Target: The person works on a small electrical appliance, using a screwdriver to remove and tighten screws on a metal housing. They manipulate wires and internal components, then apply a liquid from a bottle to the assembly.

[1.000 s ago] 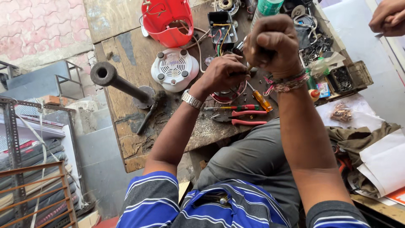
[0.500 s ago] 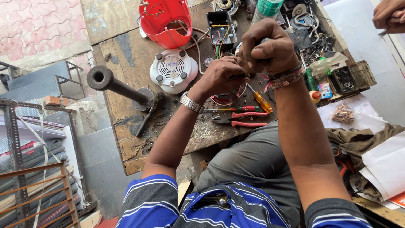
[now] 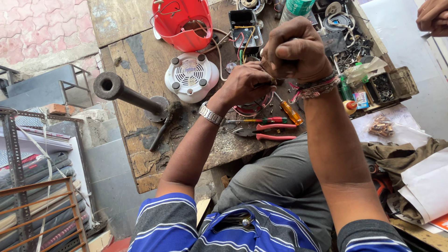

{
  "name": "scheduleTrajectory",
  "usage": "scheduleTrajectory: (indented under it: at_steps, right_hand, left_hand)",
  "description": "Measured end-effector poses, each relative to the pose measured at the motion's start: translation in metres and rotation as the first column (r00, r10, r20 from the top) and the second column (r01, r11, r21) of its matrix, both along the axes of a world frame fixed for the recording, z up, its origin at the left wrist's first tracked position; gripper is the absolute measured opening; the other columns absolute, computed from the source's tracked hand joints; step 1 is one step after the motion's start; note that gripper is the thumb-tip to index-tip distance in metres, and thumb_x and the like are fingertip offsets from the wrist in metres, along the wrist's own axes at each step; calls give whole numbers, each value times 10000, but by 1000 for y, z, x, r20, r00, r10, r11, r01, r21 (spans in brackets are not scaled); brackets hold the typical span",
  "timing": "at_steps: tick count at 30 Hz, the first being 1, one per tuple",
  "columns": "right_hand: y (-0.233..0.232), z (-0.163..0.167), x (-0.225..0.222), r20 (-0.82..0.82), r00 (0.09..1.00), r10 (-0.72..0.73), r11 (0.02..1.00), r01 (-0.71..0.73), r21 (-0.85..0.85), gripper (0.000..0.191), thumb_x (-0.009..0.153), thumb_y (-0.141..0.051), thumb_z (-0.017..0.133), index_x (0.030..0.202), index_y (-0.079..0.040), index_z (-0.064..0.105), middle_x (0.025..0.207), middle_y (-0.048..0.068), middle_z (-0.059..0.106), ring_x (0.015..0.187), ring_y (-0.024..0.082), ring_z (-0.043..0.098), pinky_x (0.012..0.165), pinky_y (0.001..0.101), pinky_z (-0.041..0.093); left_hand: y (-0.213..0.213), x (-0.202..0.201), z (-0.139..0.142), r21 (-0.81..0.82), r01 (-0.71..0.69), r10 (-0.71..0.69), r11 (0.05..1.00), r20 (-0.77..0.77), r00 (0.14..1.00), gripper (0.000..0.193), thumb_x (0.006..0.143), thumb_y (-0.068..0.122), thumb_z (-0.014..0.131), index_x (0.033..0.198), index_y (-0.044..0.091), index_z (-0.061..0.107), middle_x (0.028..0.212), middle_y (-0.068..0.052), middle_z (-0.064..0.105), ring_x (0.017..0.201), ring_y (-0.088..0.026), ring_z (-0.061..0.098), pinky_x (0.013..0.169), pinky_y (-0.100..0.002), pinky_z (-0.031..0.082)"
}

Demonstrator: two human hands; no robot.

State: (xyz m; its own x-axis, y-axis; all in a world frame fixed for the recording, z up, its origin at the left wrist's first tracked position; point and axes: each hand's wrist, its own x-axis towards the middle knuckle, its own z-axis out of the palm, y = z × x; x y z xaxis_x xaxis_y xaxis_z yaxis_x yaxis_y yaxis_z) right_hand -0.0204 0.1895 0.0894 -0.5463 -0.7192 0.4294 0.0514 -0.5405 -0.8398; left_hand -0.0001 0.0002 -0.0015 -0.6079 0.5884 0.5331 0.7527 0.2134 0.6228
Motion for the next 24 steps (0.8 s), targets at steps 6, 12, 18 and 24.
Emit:
scheduleTrajectory:
  at_steps: [6,12,18,24]
  right_hand:
    - [1,-1,6,-17,1000,25,1000,-25,7,295,981,-205,705,882,70,660,565,95,550,370,80,394,362,237,281]
    - [-44,-18,47,-80,453,-888,458,887,-59,434,1152,-352,614,910,6,589,600,27,492,448,89,440,411,256,303]
    - [-47,-27,45,-104,428,-898,438,894,-98,447,1099,-449,570,969,-22,593,756,-3,568,512,64,539,442,197,391]
    - [-10,24,2,-288,947,143,989,-144,19,340,1020,-318,700,896,-6,651,899,135,675,777,260,657,714,355,520]
  left_hand:
    - [-2,-1,0,-13,35,-35,999,3,999,198,841,206,859,856,73,714,886,-82,729,904,-263,718,872,-383,579]
    - [0,-3,-11,-46,15,-16,999,-26,1000,173,827,161,841,923,78,724,943,-91,748,1046,-323,710,961,-401,570]
    - [0,-7,-15,11,35,-34,999,-37,999,197,829,185,813,981,89,732,1017,-109,736,1054,-314,710,950,-402,566]
    - [-1,-5,-19,-54,-10,12,998,46,999,192,857,230,826,1009,126,772,983,-100,755,925,-297,705,812,-421,565]
